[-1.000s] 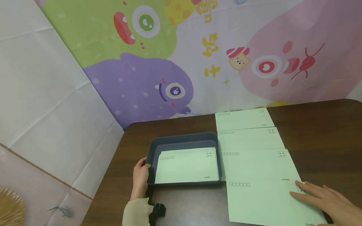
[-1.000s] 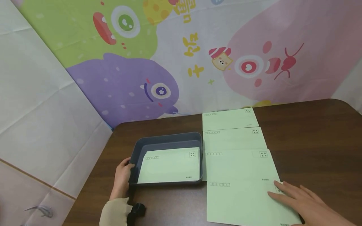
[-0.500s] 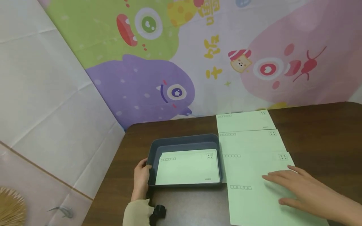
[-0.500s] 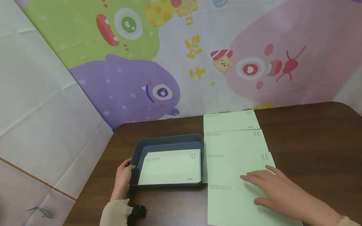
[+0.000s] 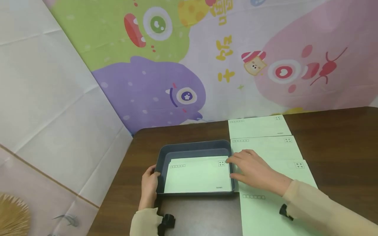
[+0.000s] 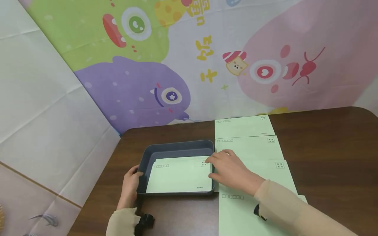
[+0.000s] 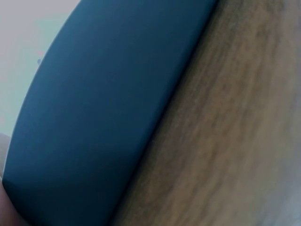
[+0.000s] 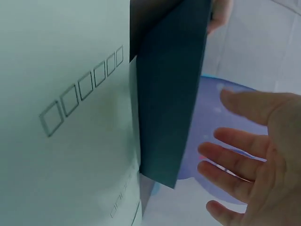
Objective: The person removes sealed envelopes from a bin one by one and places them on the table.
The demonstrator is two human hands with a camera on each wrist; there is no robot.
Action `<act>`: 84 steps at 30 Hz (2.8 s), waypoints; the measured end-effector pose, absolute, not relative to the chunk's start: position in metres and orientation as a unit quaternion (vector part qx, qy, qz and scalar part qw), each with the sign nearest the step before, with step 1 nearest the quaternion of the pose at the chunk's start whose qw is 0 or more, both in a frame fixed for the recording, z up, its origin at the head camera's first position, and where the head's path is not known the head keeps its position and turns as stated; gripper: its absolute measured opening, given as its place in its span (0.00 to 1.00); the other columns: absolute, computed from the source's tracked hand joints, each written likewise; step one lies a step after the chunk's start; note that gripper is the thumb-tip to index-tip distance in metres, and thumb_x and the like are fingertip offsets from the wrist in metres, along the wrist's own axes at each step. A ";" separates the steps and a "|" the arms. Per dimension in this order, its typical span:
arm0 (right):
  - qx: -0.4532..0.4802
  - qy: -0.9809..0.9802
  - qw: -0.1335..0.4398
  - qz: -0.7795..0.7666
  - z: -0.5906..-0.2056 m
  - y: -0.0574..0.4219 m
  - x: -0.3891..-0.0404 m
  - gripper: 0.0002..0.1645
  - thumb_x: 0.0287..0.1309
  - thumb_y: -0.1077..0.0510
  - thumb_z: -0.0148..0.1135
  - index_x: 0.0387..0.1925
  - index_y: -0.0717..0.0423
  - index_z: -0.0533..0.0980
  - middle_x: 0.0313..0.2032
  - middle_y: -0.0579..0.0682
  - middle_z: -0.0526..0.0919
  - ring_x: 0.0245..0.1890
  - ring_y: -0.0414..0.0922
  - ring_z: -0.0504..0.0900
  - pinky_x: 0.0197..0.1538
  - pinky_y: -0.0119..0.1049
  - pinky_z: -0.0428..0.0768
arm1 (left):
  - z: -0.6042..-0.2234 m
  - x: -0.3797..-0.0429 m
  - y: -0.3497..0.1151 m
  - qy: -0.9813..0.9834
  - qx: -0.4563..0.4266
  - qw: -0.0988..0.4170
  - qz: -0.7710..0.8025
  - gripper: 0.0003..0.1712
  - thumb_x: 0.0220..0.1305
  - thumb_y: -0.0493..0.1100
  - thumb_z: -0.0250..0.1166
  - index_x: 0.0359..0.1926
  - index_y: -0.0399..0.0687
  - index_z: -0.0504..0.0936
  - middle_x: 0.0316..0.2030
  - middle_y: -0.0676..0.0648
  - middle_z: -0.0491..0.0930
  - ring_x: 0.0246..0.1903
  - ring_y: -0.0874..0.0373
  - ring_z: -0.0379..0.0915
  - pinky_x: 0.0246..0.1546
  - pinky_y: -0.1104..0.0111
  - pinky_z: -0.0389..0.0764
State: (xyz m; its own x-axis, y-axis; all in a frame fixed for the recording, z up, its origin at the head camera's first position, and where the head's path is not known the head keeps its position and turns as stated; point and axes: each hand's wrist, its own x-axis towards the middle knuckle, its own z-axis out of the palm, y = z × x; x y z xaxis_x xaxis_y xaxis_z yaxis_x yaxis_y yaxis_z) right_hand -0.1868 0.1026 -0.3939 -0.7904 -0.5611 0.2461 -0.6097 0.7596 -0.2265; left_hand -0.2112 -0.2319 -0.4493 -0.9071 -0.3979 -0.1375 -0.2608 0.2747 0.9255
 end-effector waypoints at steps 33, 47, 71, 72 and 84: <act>0.295 -0.952 -0.061 0.055 -0.410 0.067 -0.229 0.56 0.26 0.39 0.75 0.58 0.64 0.65 0.52 0.60 0.72 0.55 0.57 0.67 0.62 0.57 0.52 | -0.449 -0.210 -0.233 -0.795 0.213 0.058 -0.565 0.23 0.61 0.34 0.44 0.58 0.34 0.68 0.54 0.34 0.69 0.48 0.43 0.65 0.51 0.52 0.64; 0.284 -0.944 -0.021 0.167 -0.411 0.071 -0.228 0.42 0.34 0.56 0.75 0.54 0.63 0.68 0.39 0.52 0.68 0.37 0.46 0.68 0.50 0.43 0.68 | -0.449 -0.213 -0.232 -0.794 0.216 0.060 -0.565 0.23 0.62 0.33 0.44 0.57 0.33 0.68 0.55 0.33 0.68 0.50 0.42 0.64 0.53 0.51 0.62; 0.199 -0.900 -0.053 0.383 -0.414 0.086 -0.239 0.15 0.45 0.63 0.67 0.27 0.56 0.66 0.22 0.47 0.69 0.25 0.42 0.67 0.31 0.34 0.66 | -0.451 -0.215 -0.233 -0.791 0.225 0.061 -0.565 0.22 0.61 0.33 0.44 0.57 0.34 0.69 0.56 0.34 0.68 0.54 0.42 0.62 0.57 0.48 0.59; 0.197 -0.899 -0.051 0.388 -0.414 0.086 -0.239 0.14 0.45 0.63 0.66 0.28 0.56 0.66 0.23 0.47 0.70 0.25 0.42 0.68 0.31 0.34 0.67 | -0.451 -0.215 -0.233 -0.790 0.225 0.061 -0.567 0.23 0.61 0.33 0.44 0.57 0.34 0.69 0.56 0.34 0.68 0.54 0.42 0.62 0.57 0.49 0.59; 0.143 -0.862 -0.063 0.482 -0.417 0.092 -0.250 0.13 0.56 0.59 0.59 0.42 0.58 0.69 0.39 0.53 0.78 0.40 0.47 0.78 0.40 0.38 0.75 | -0.450 -0.216 -0.232 -0.788 0.228 0.063 -0.569 0.23 0.60 0.33 0.45 0.56 0.35 0.70 0.55 0.34 0.69 0.50 0.44 0.64 0.53 0.52 0.62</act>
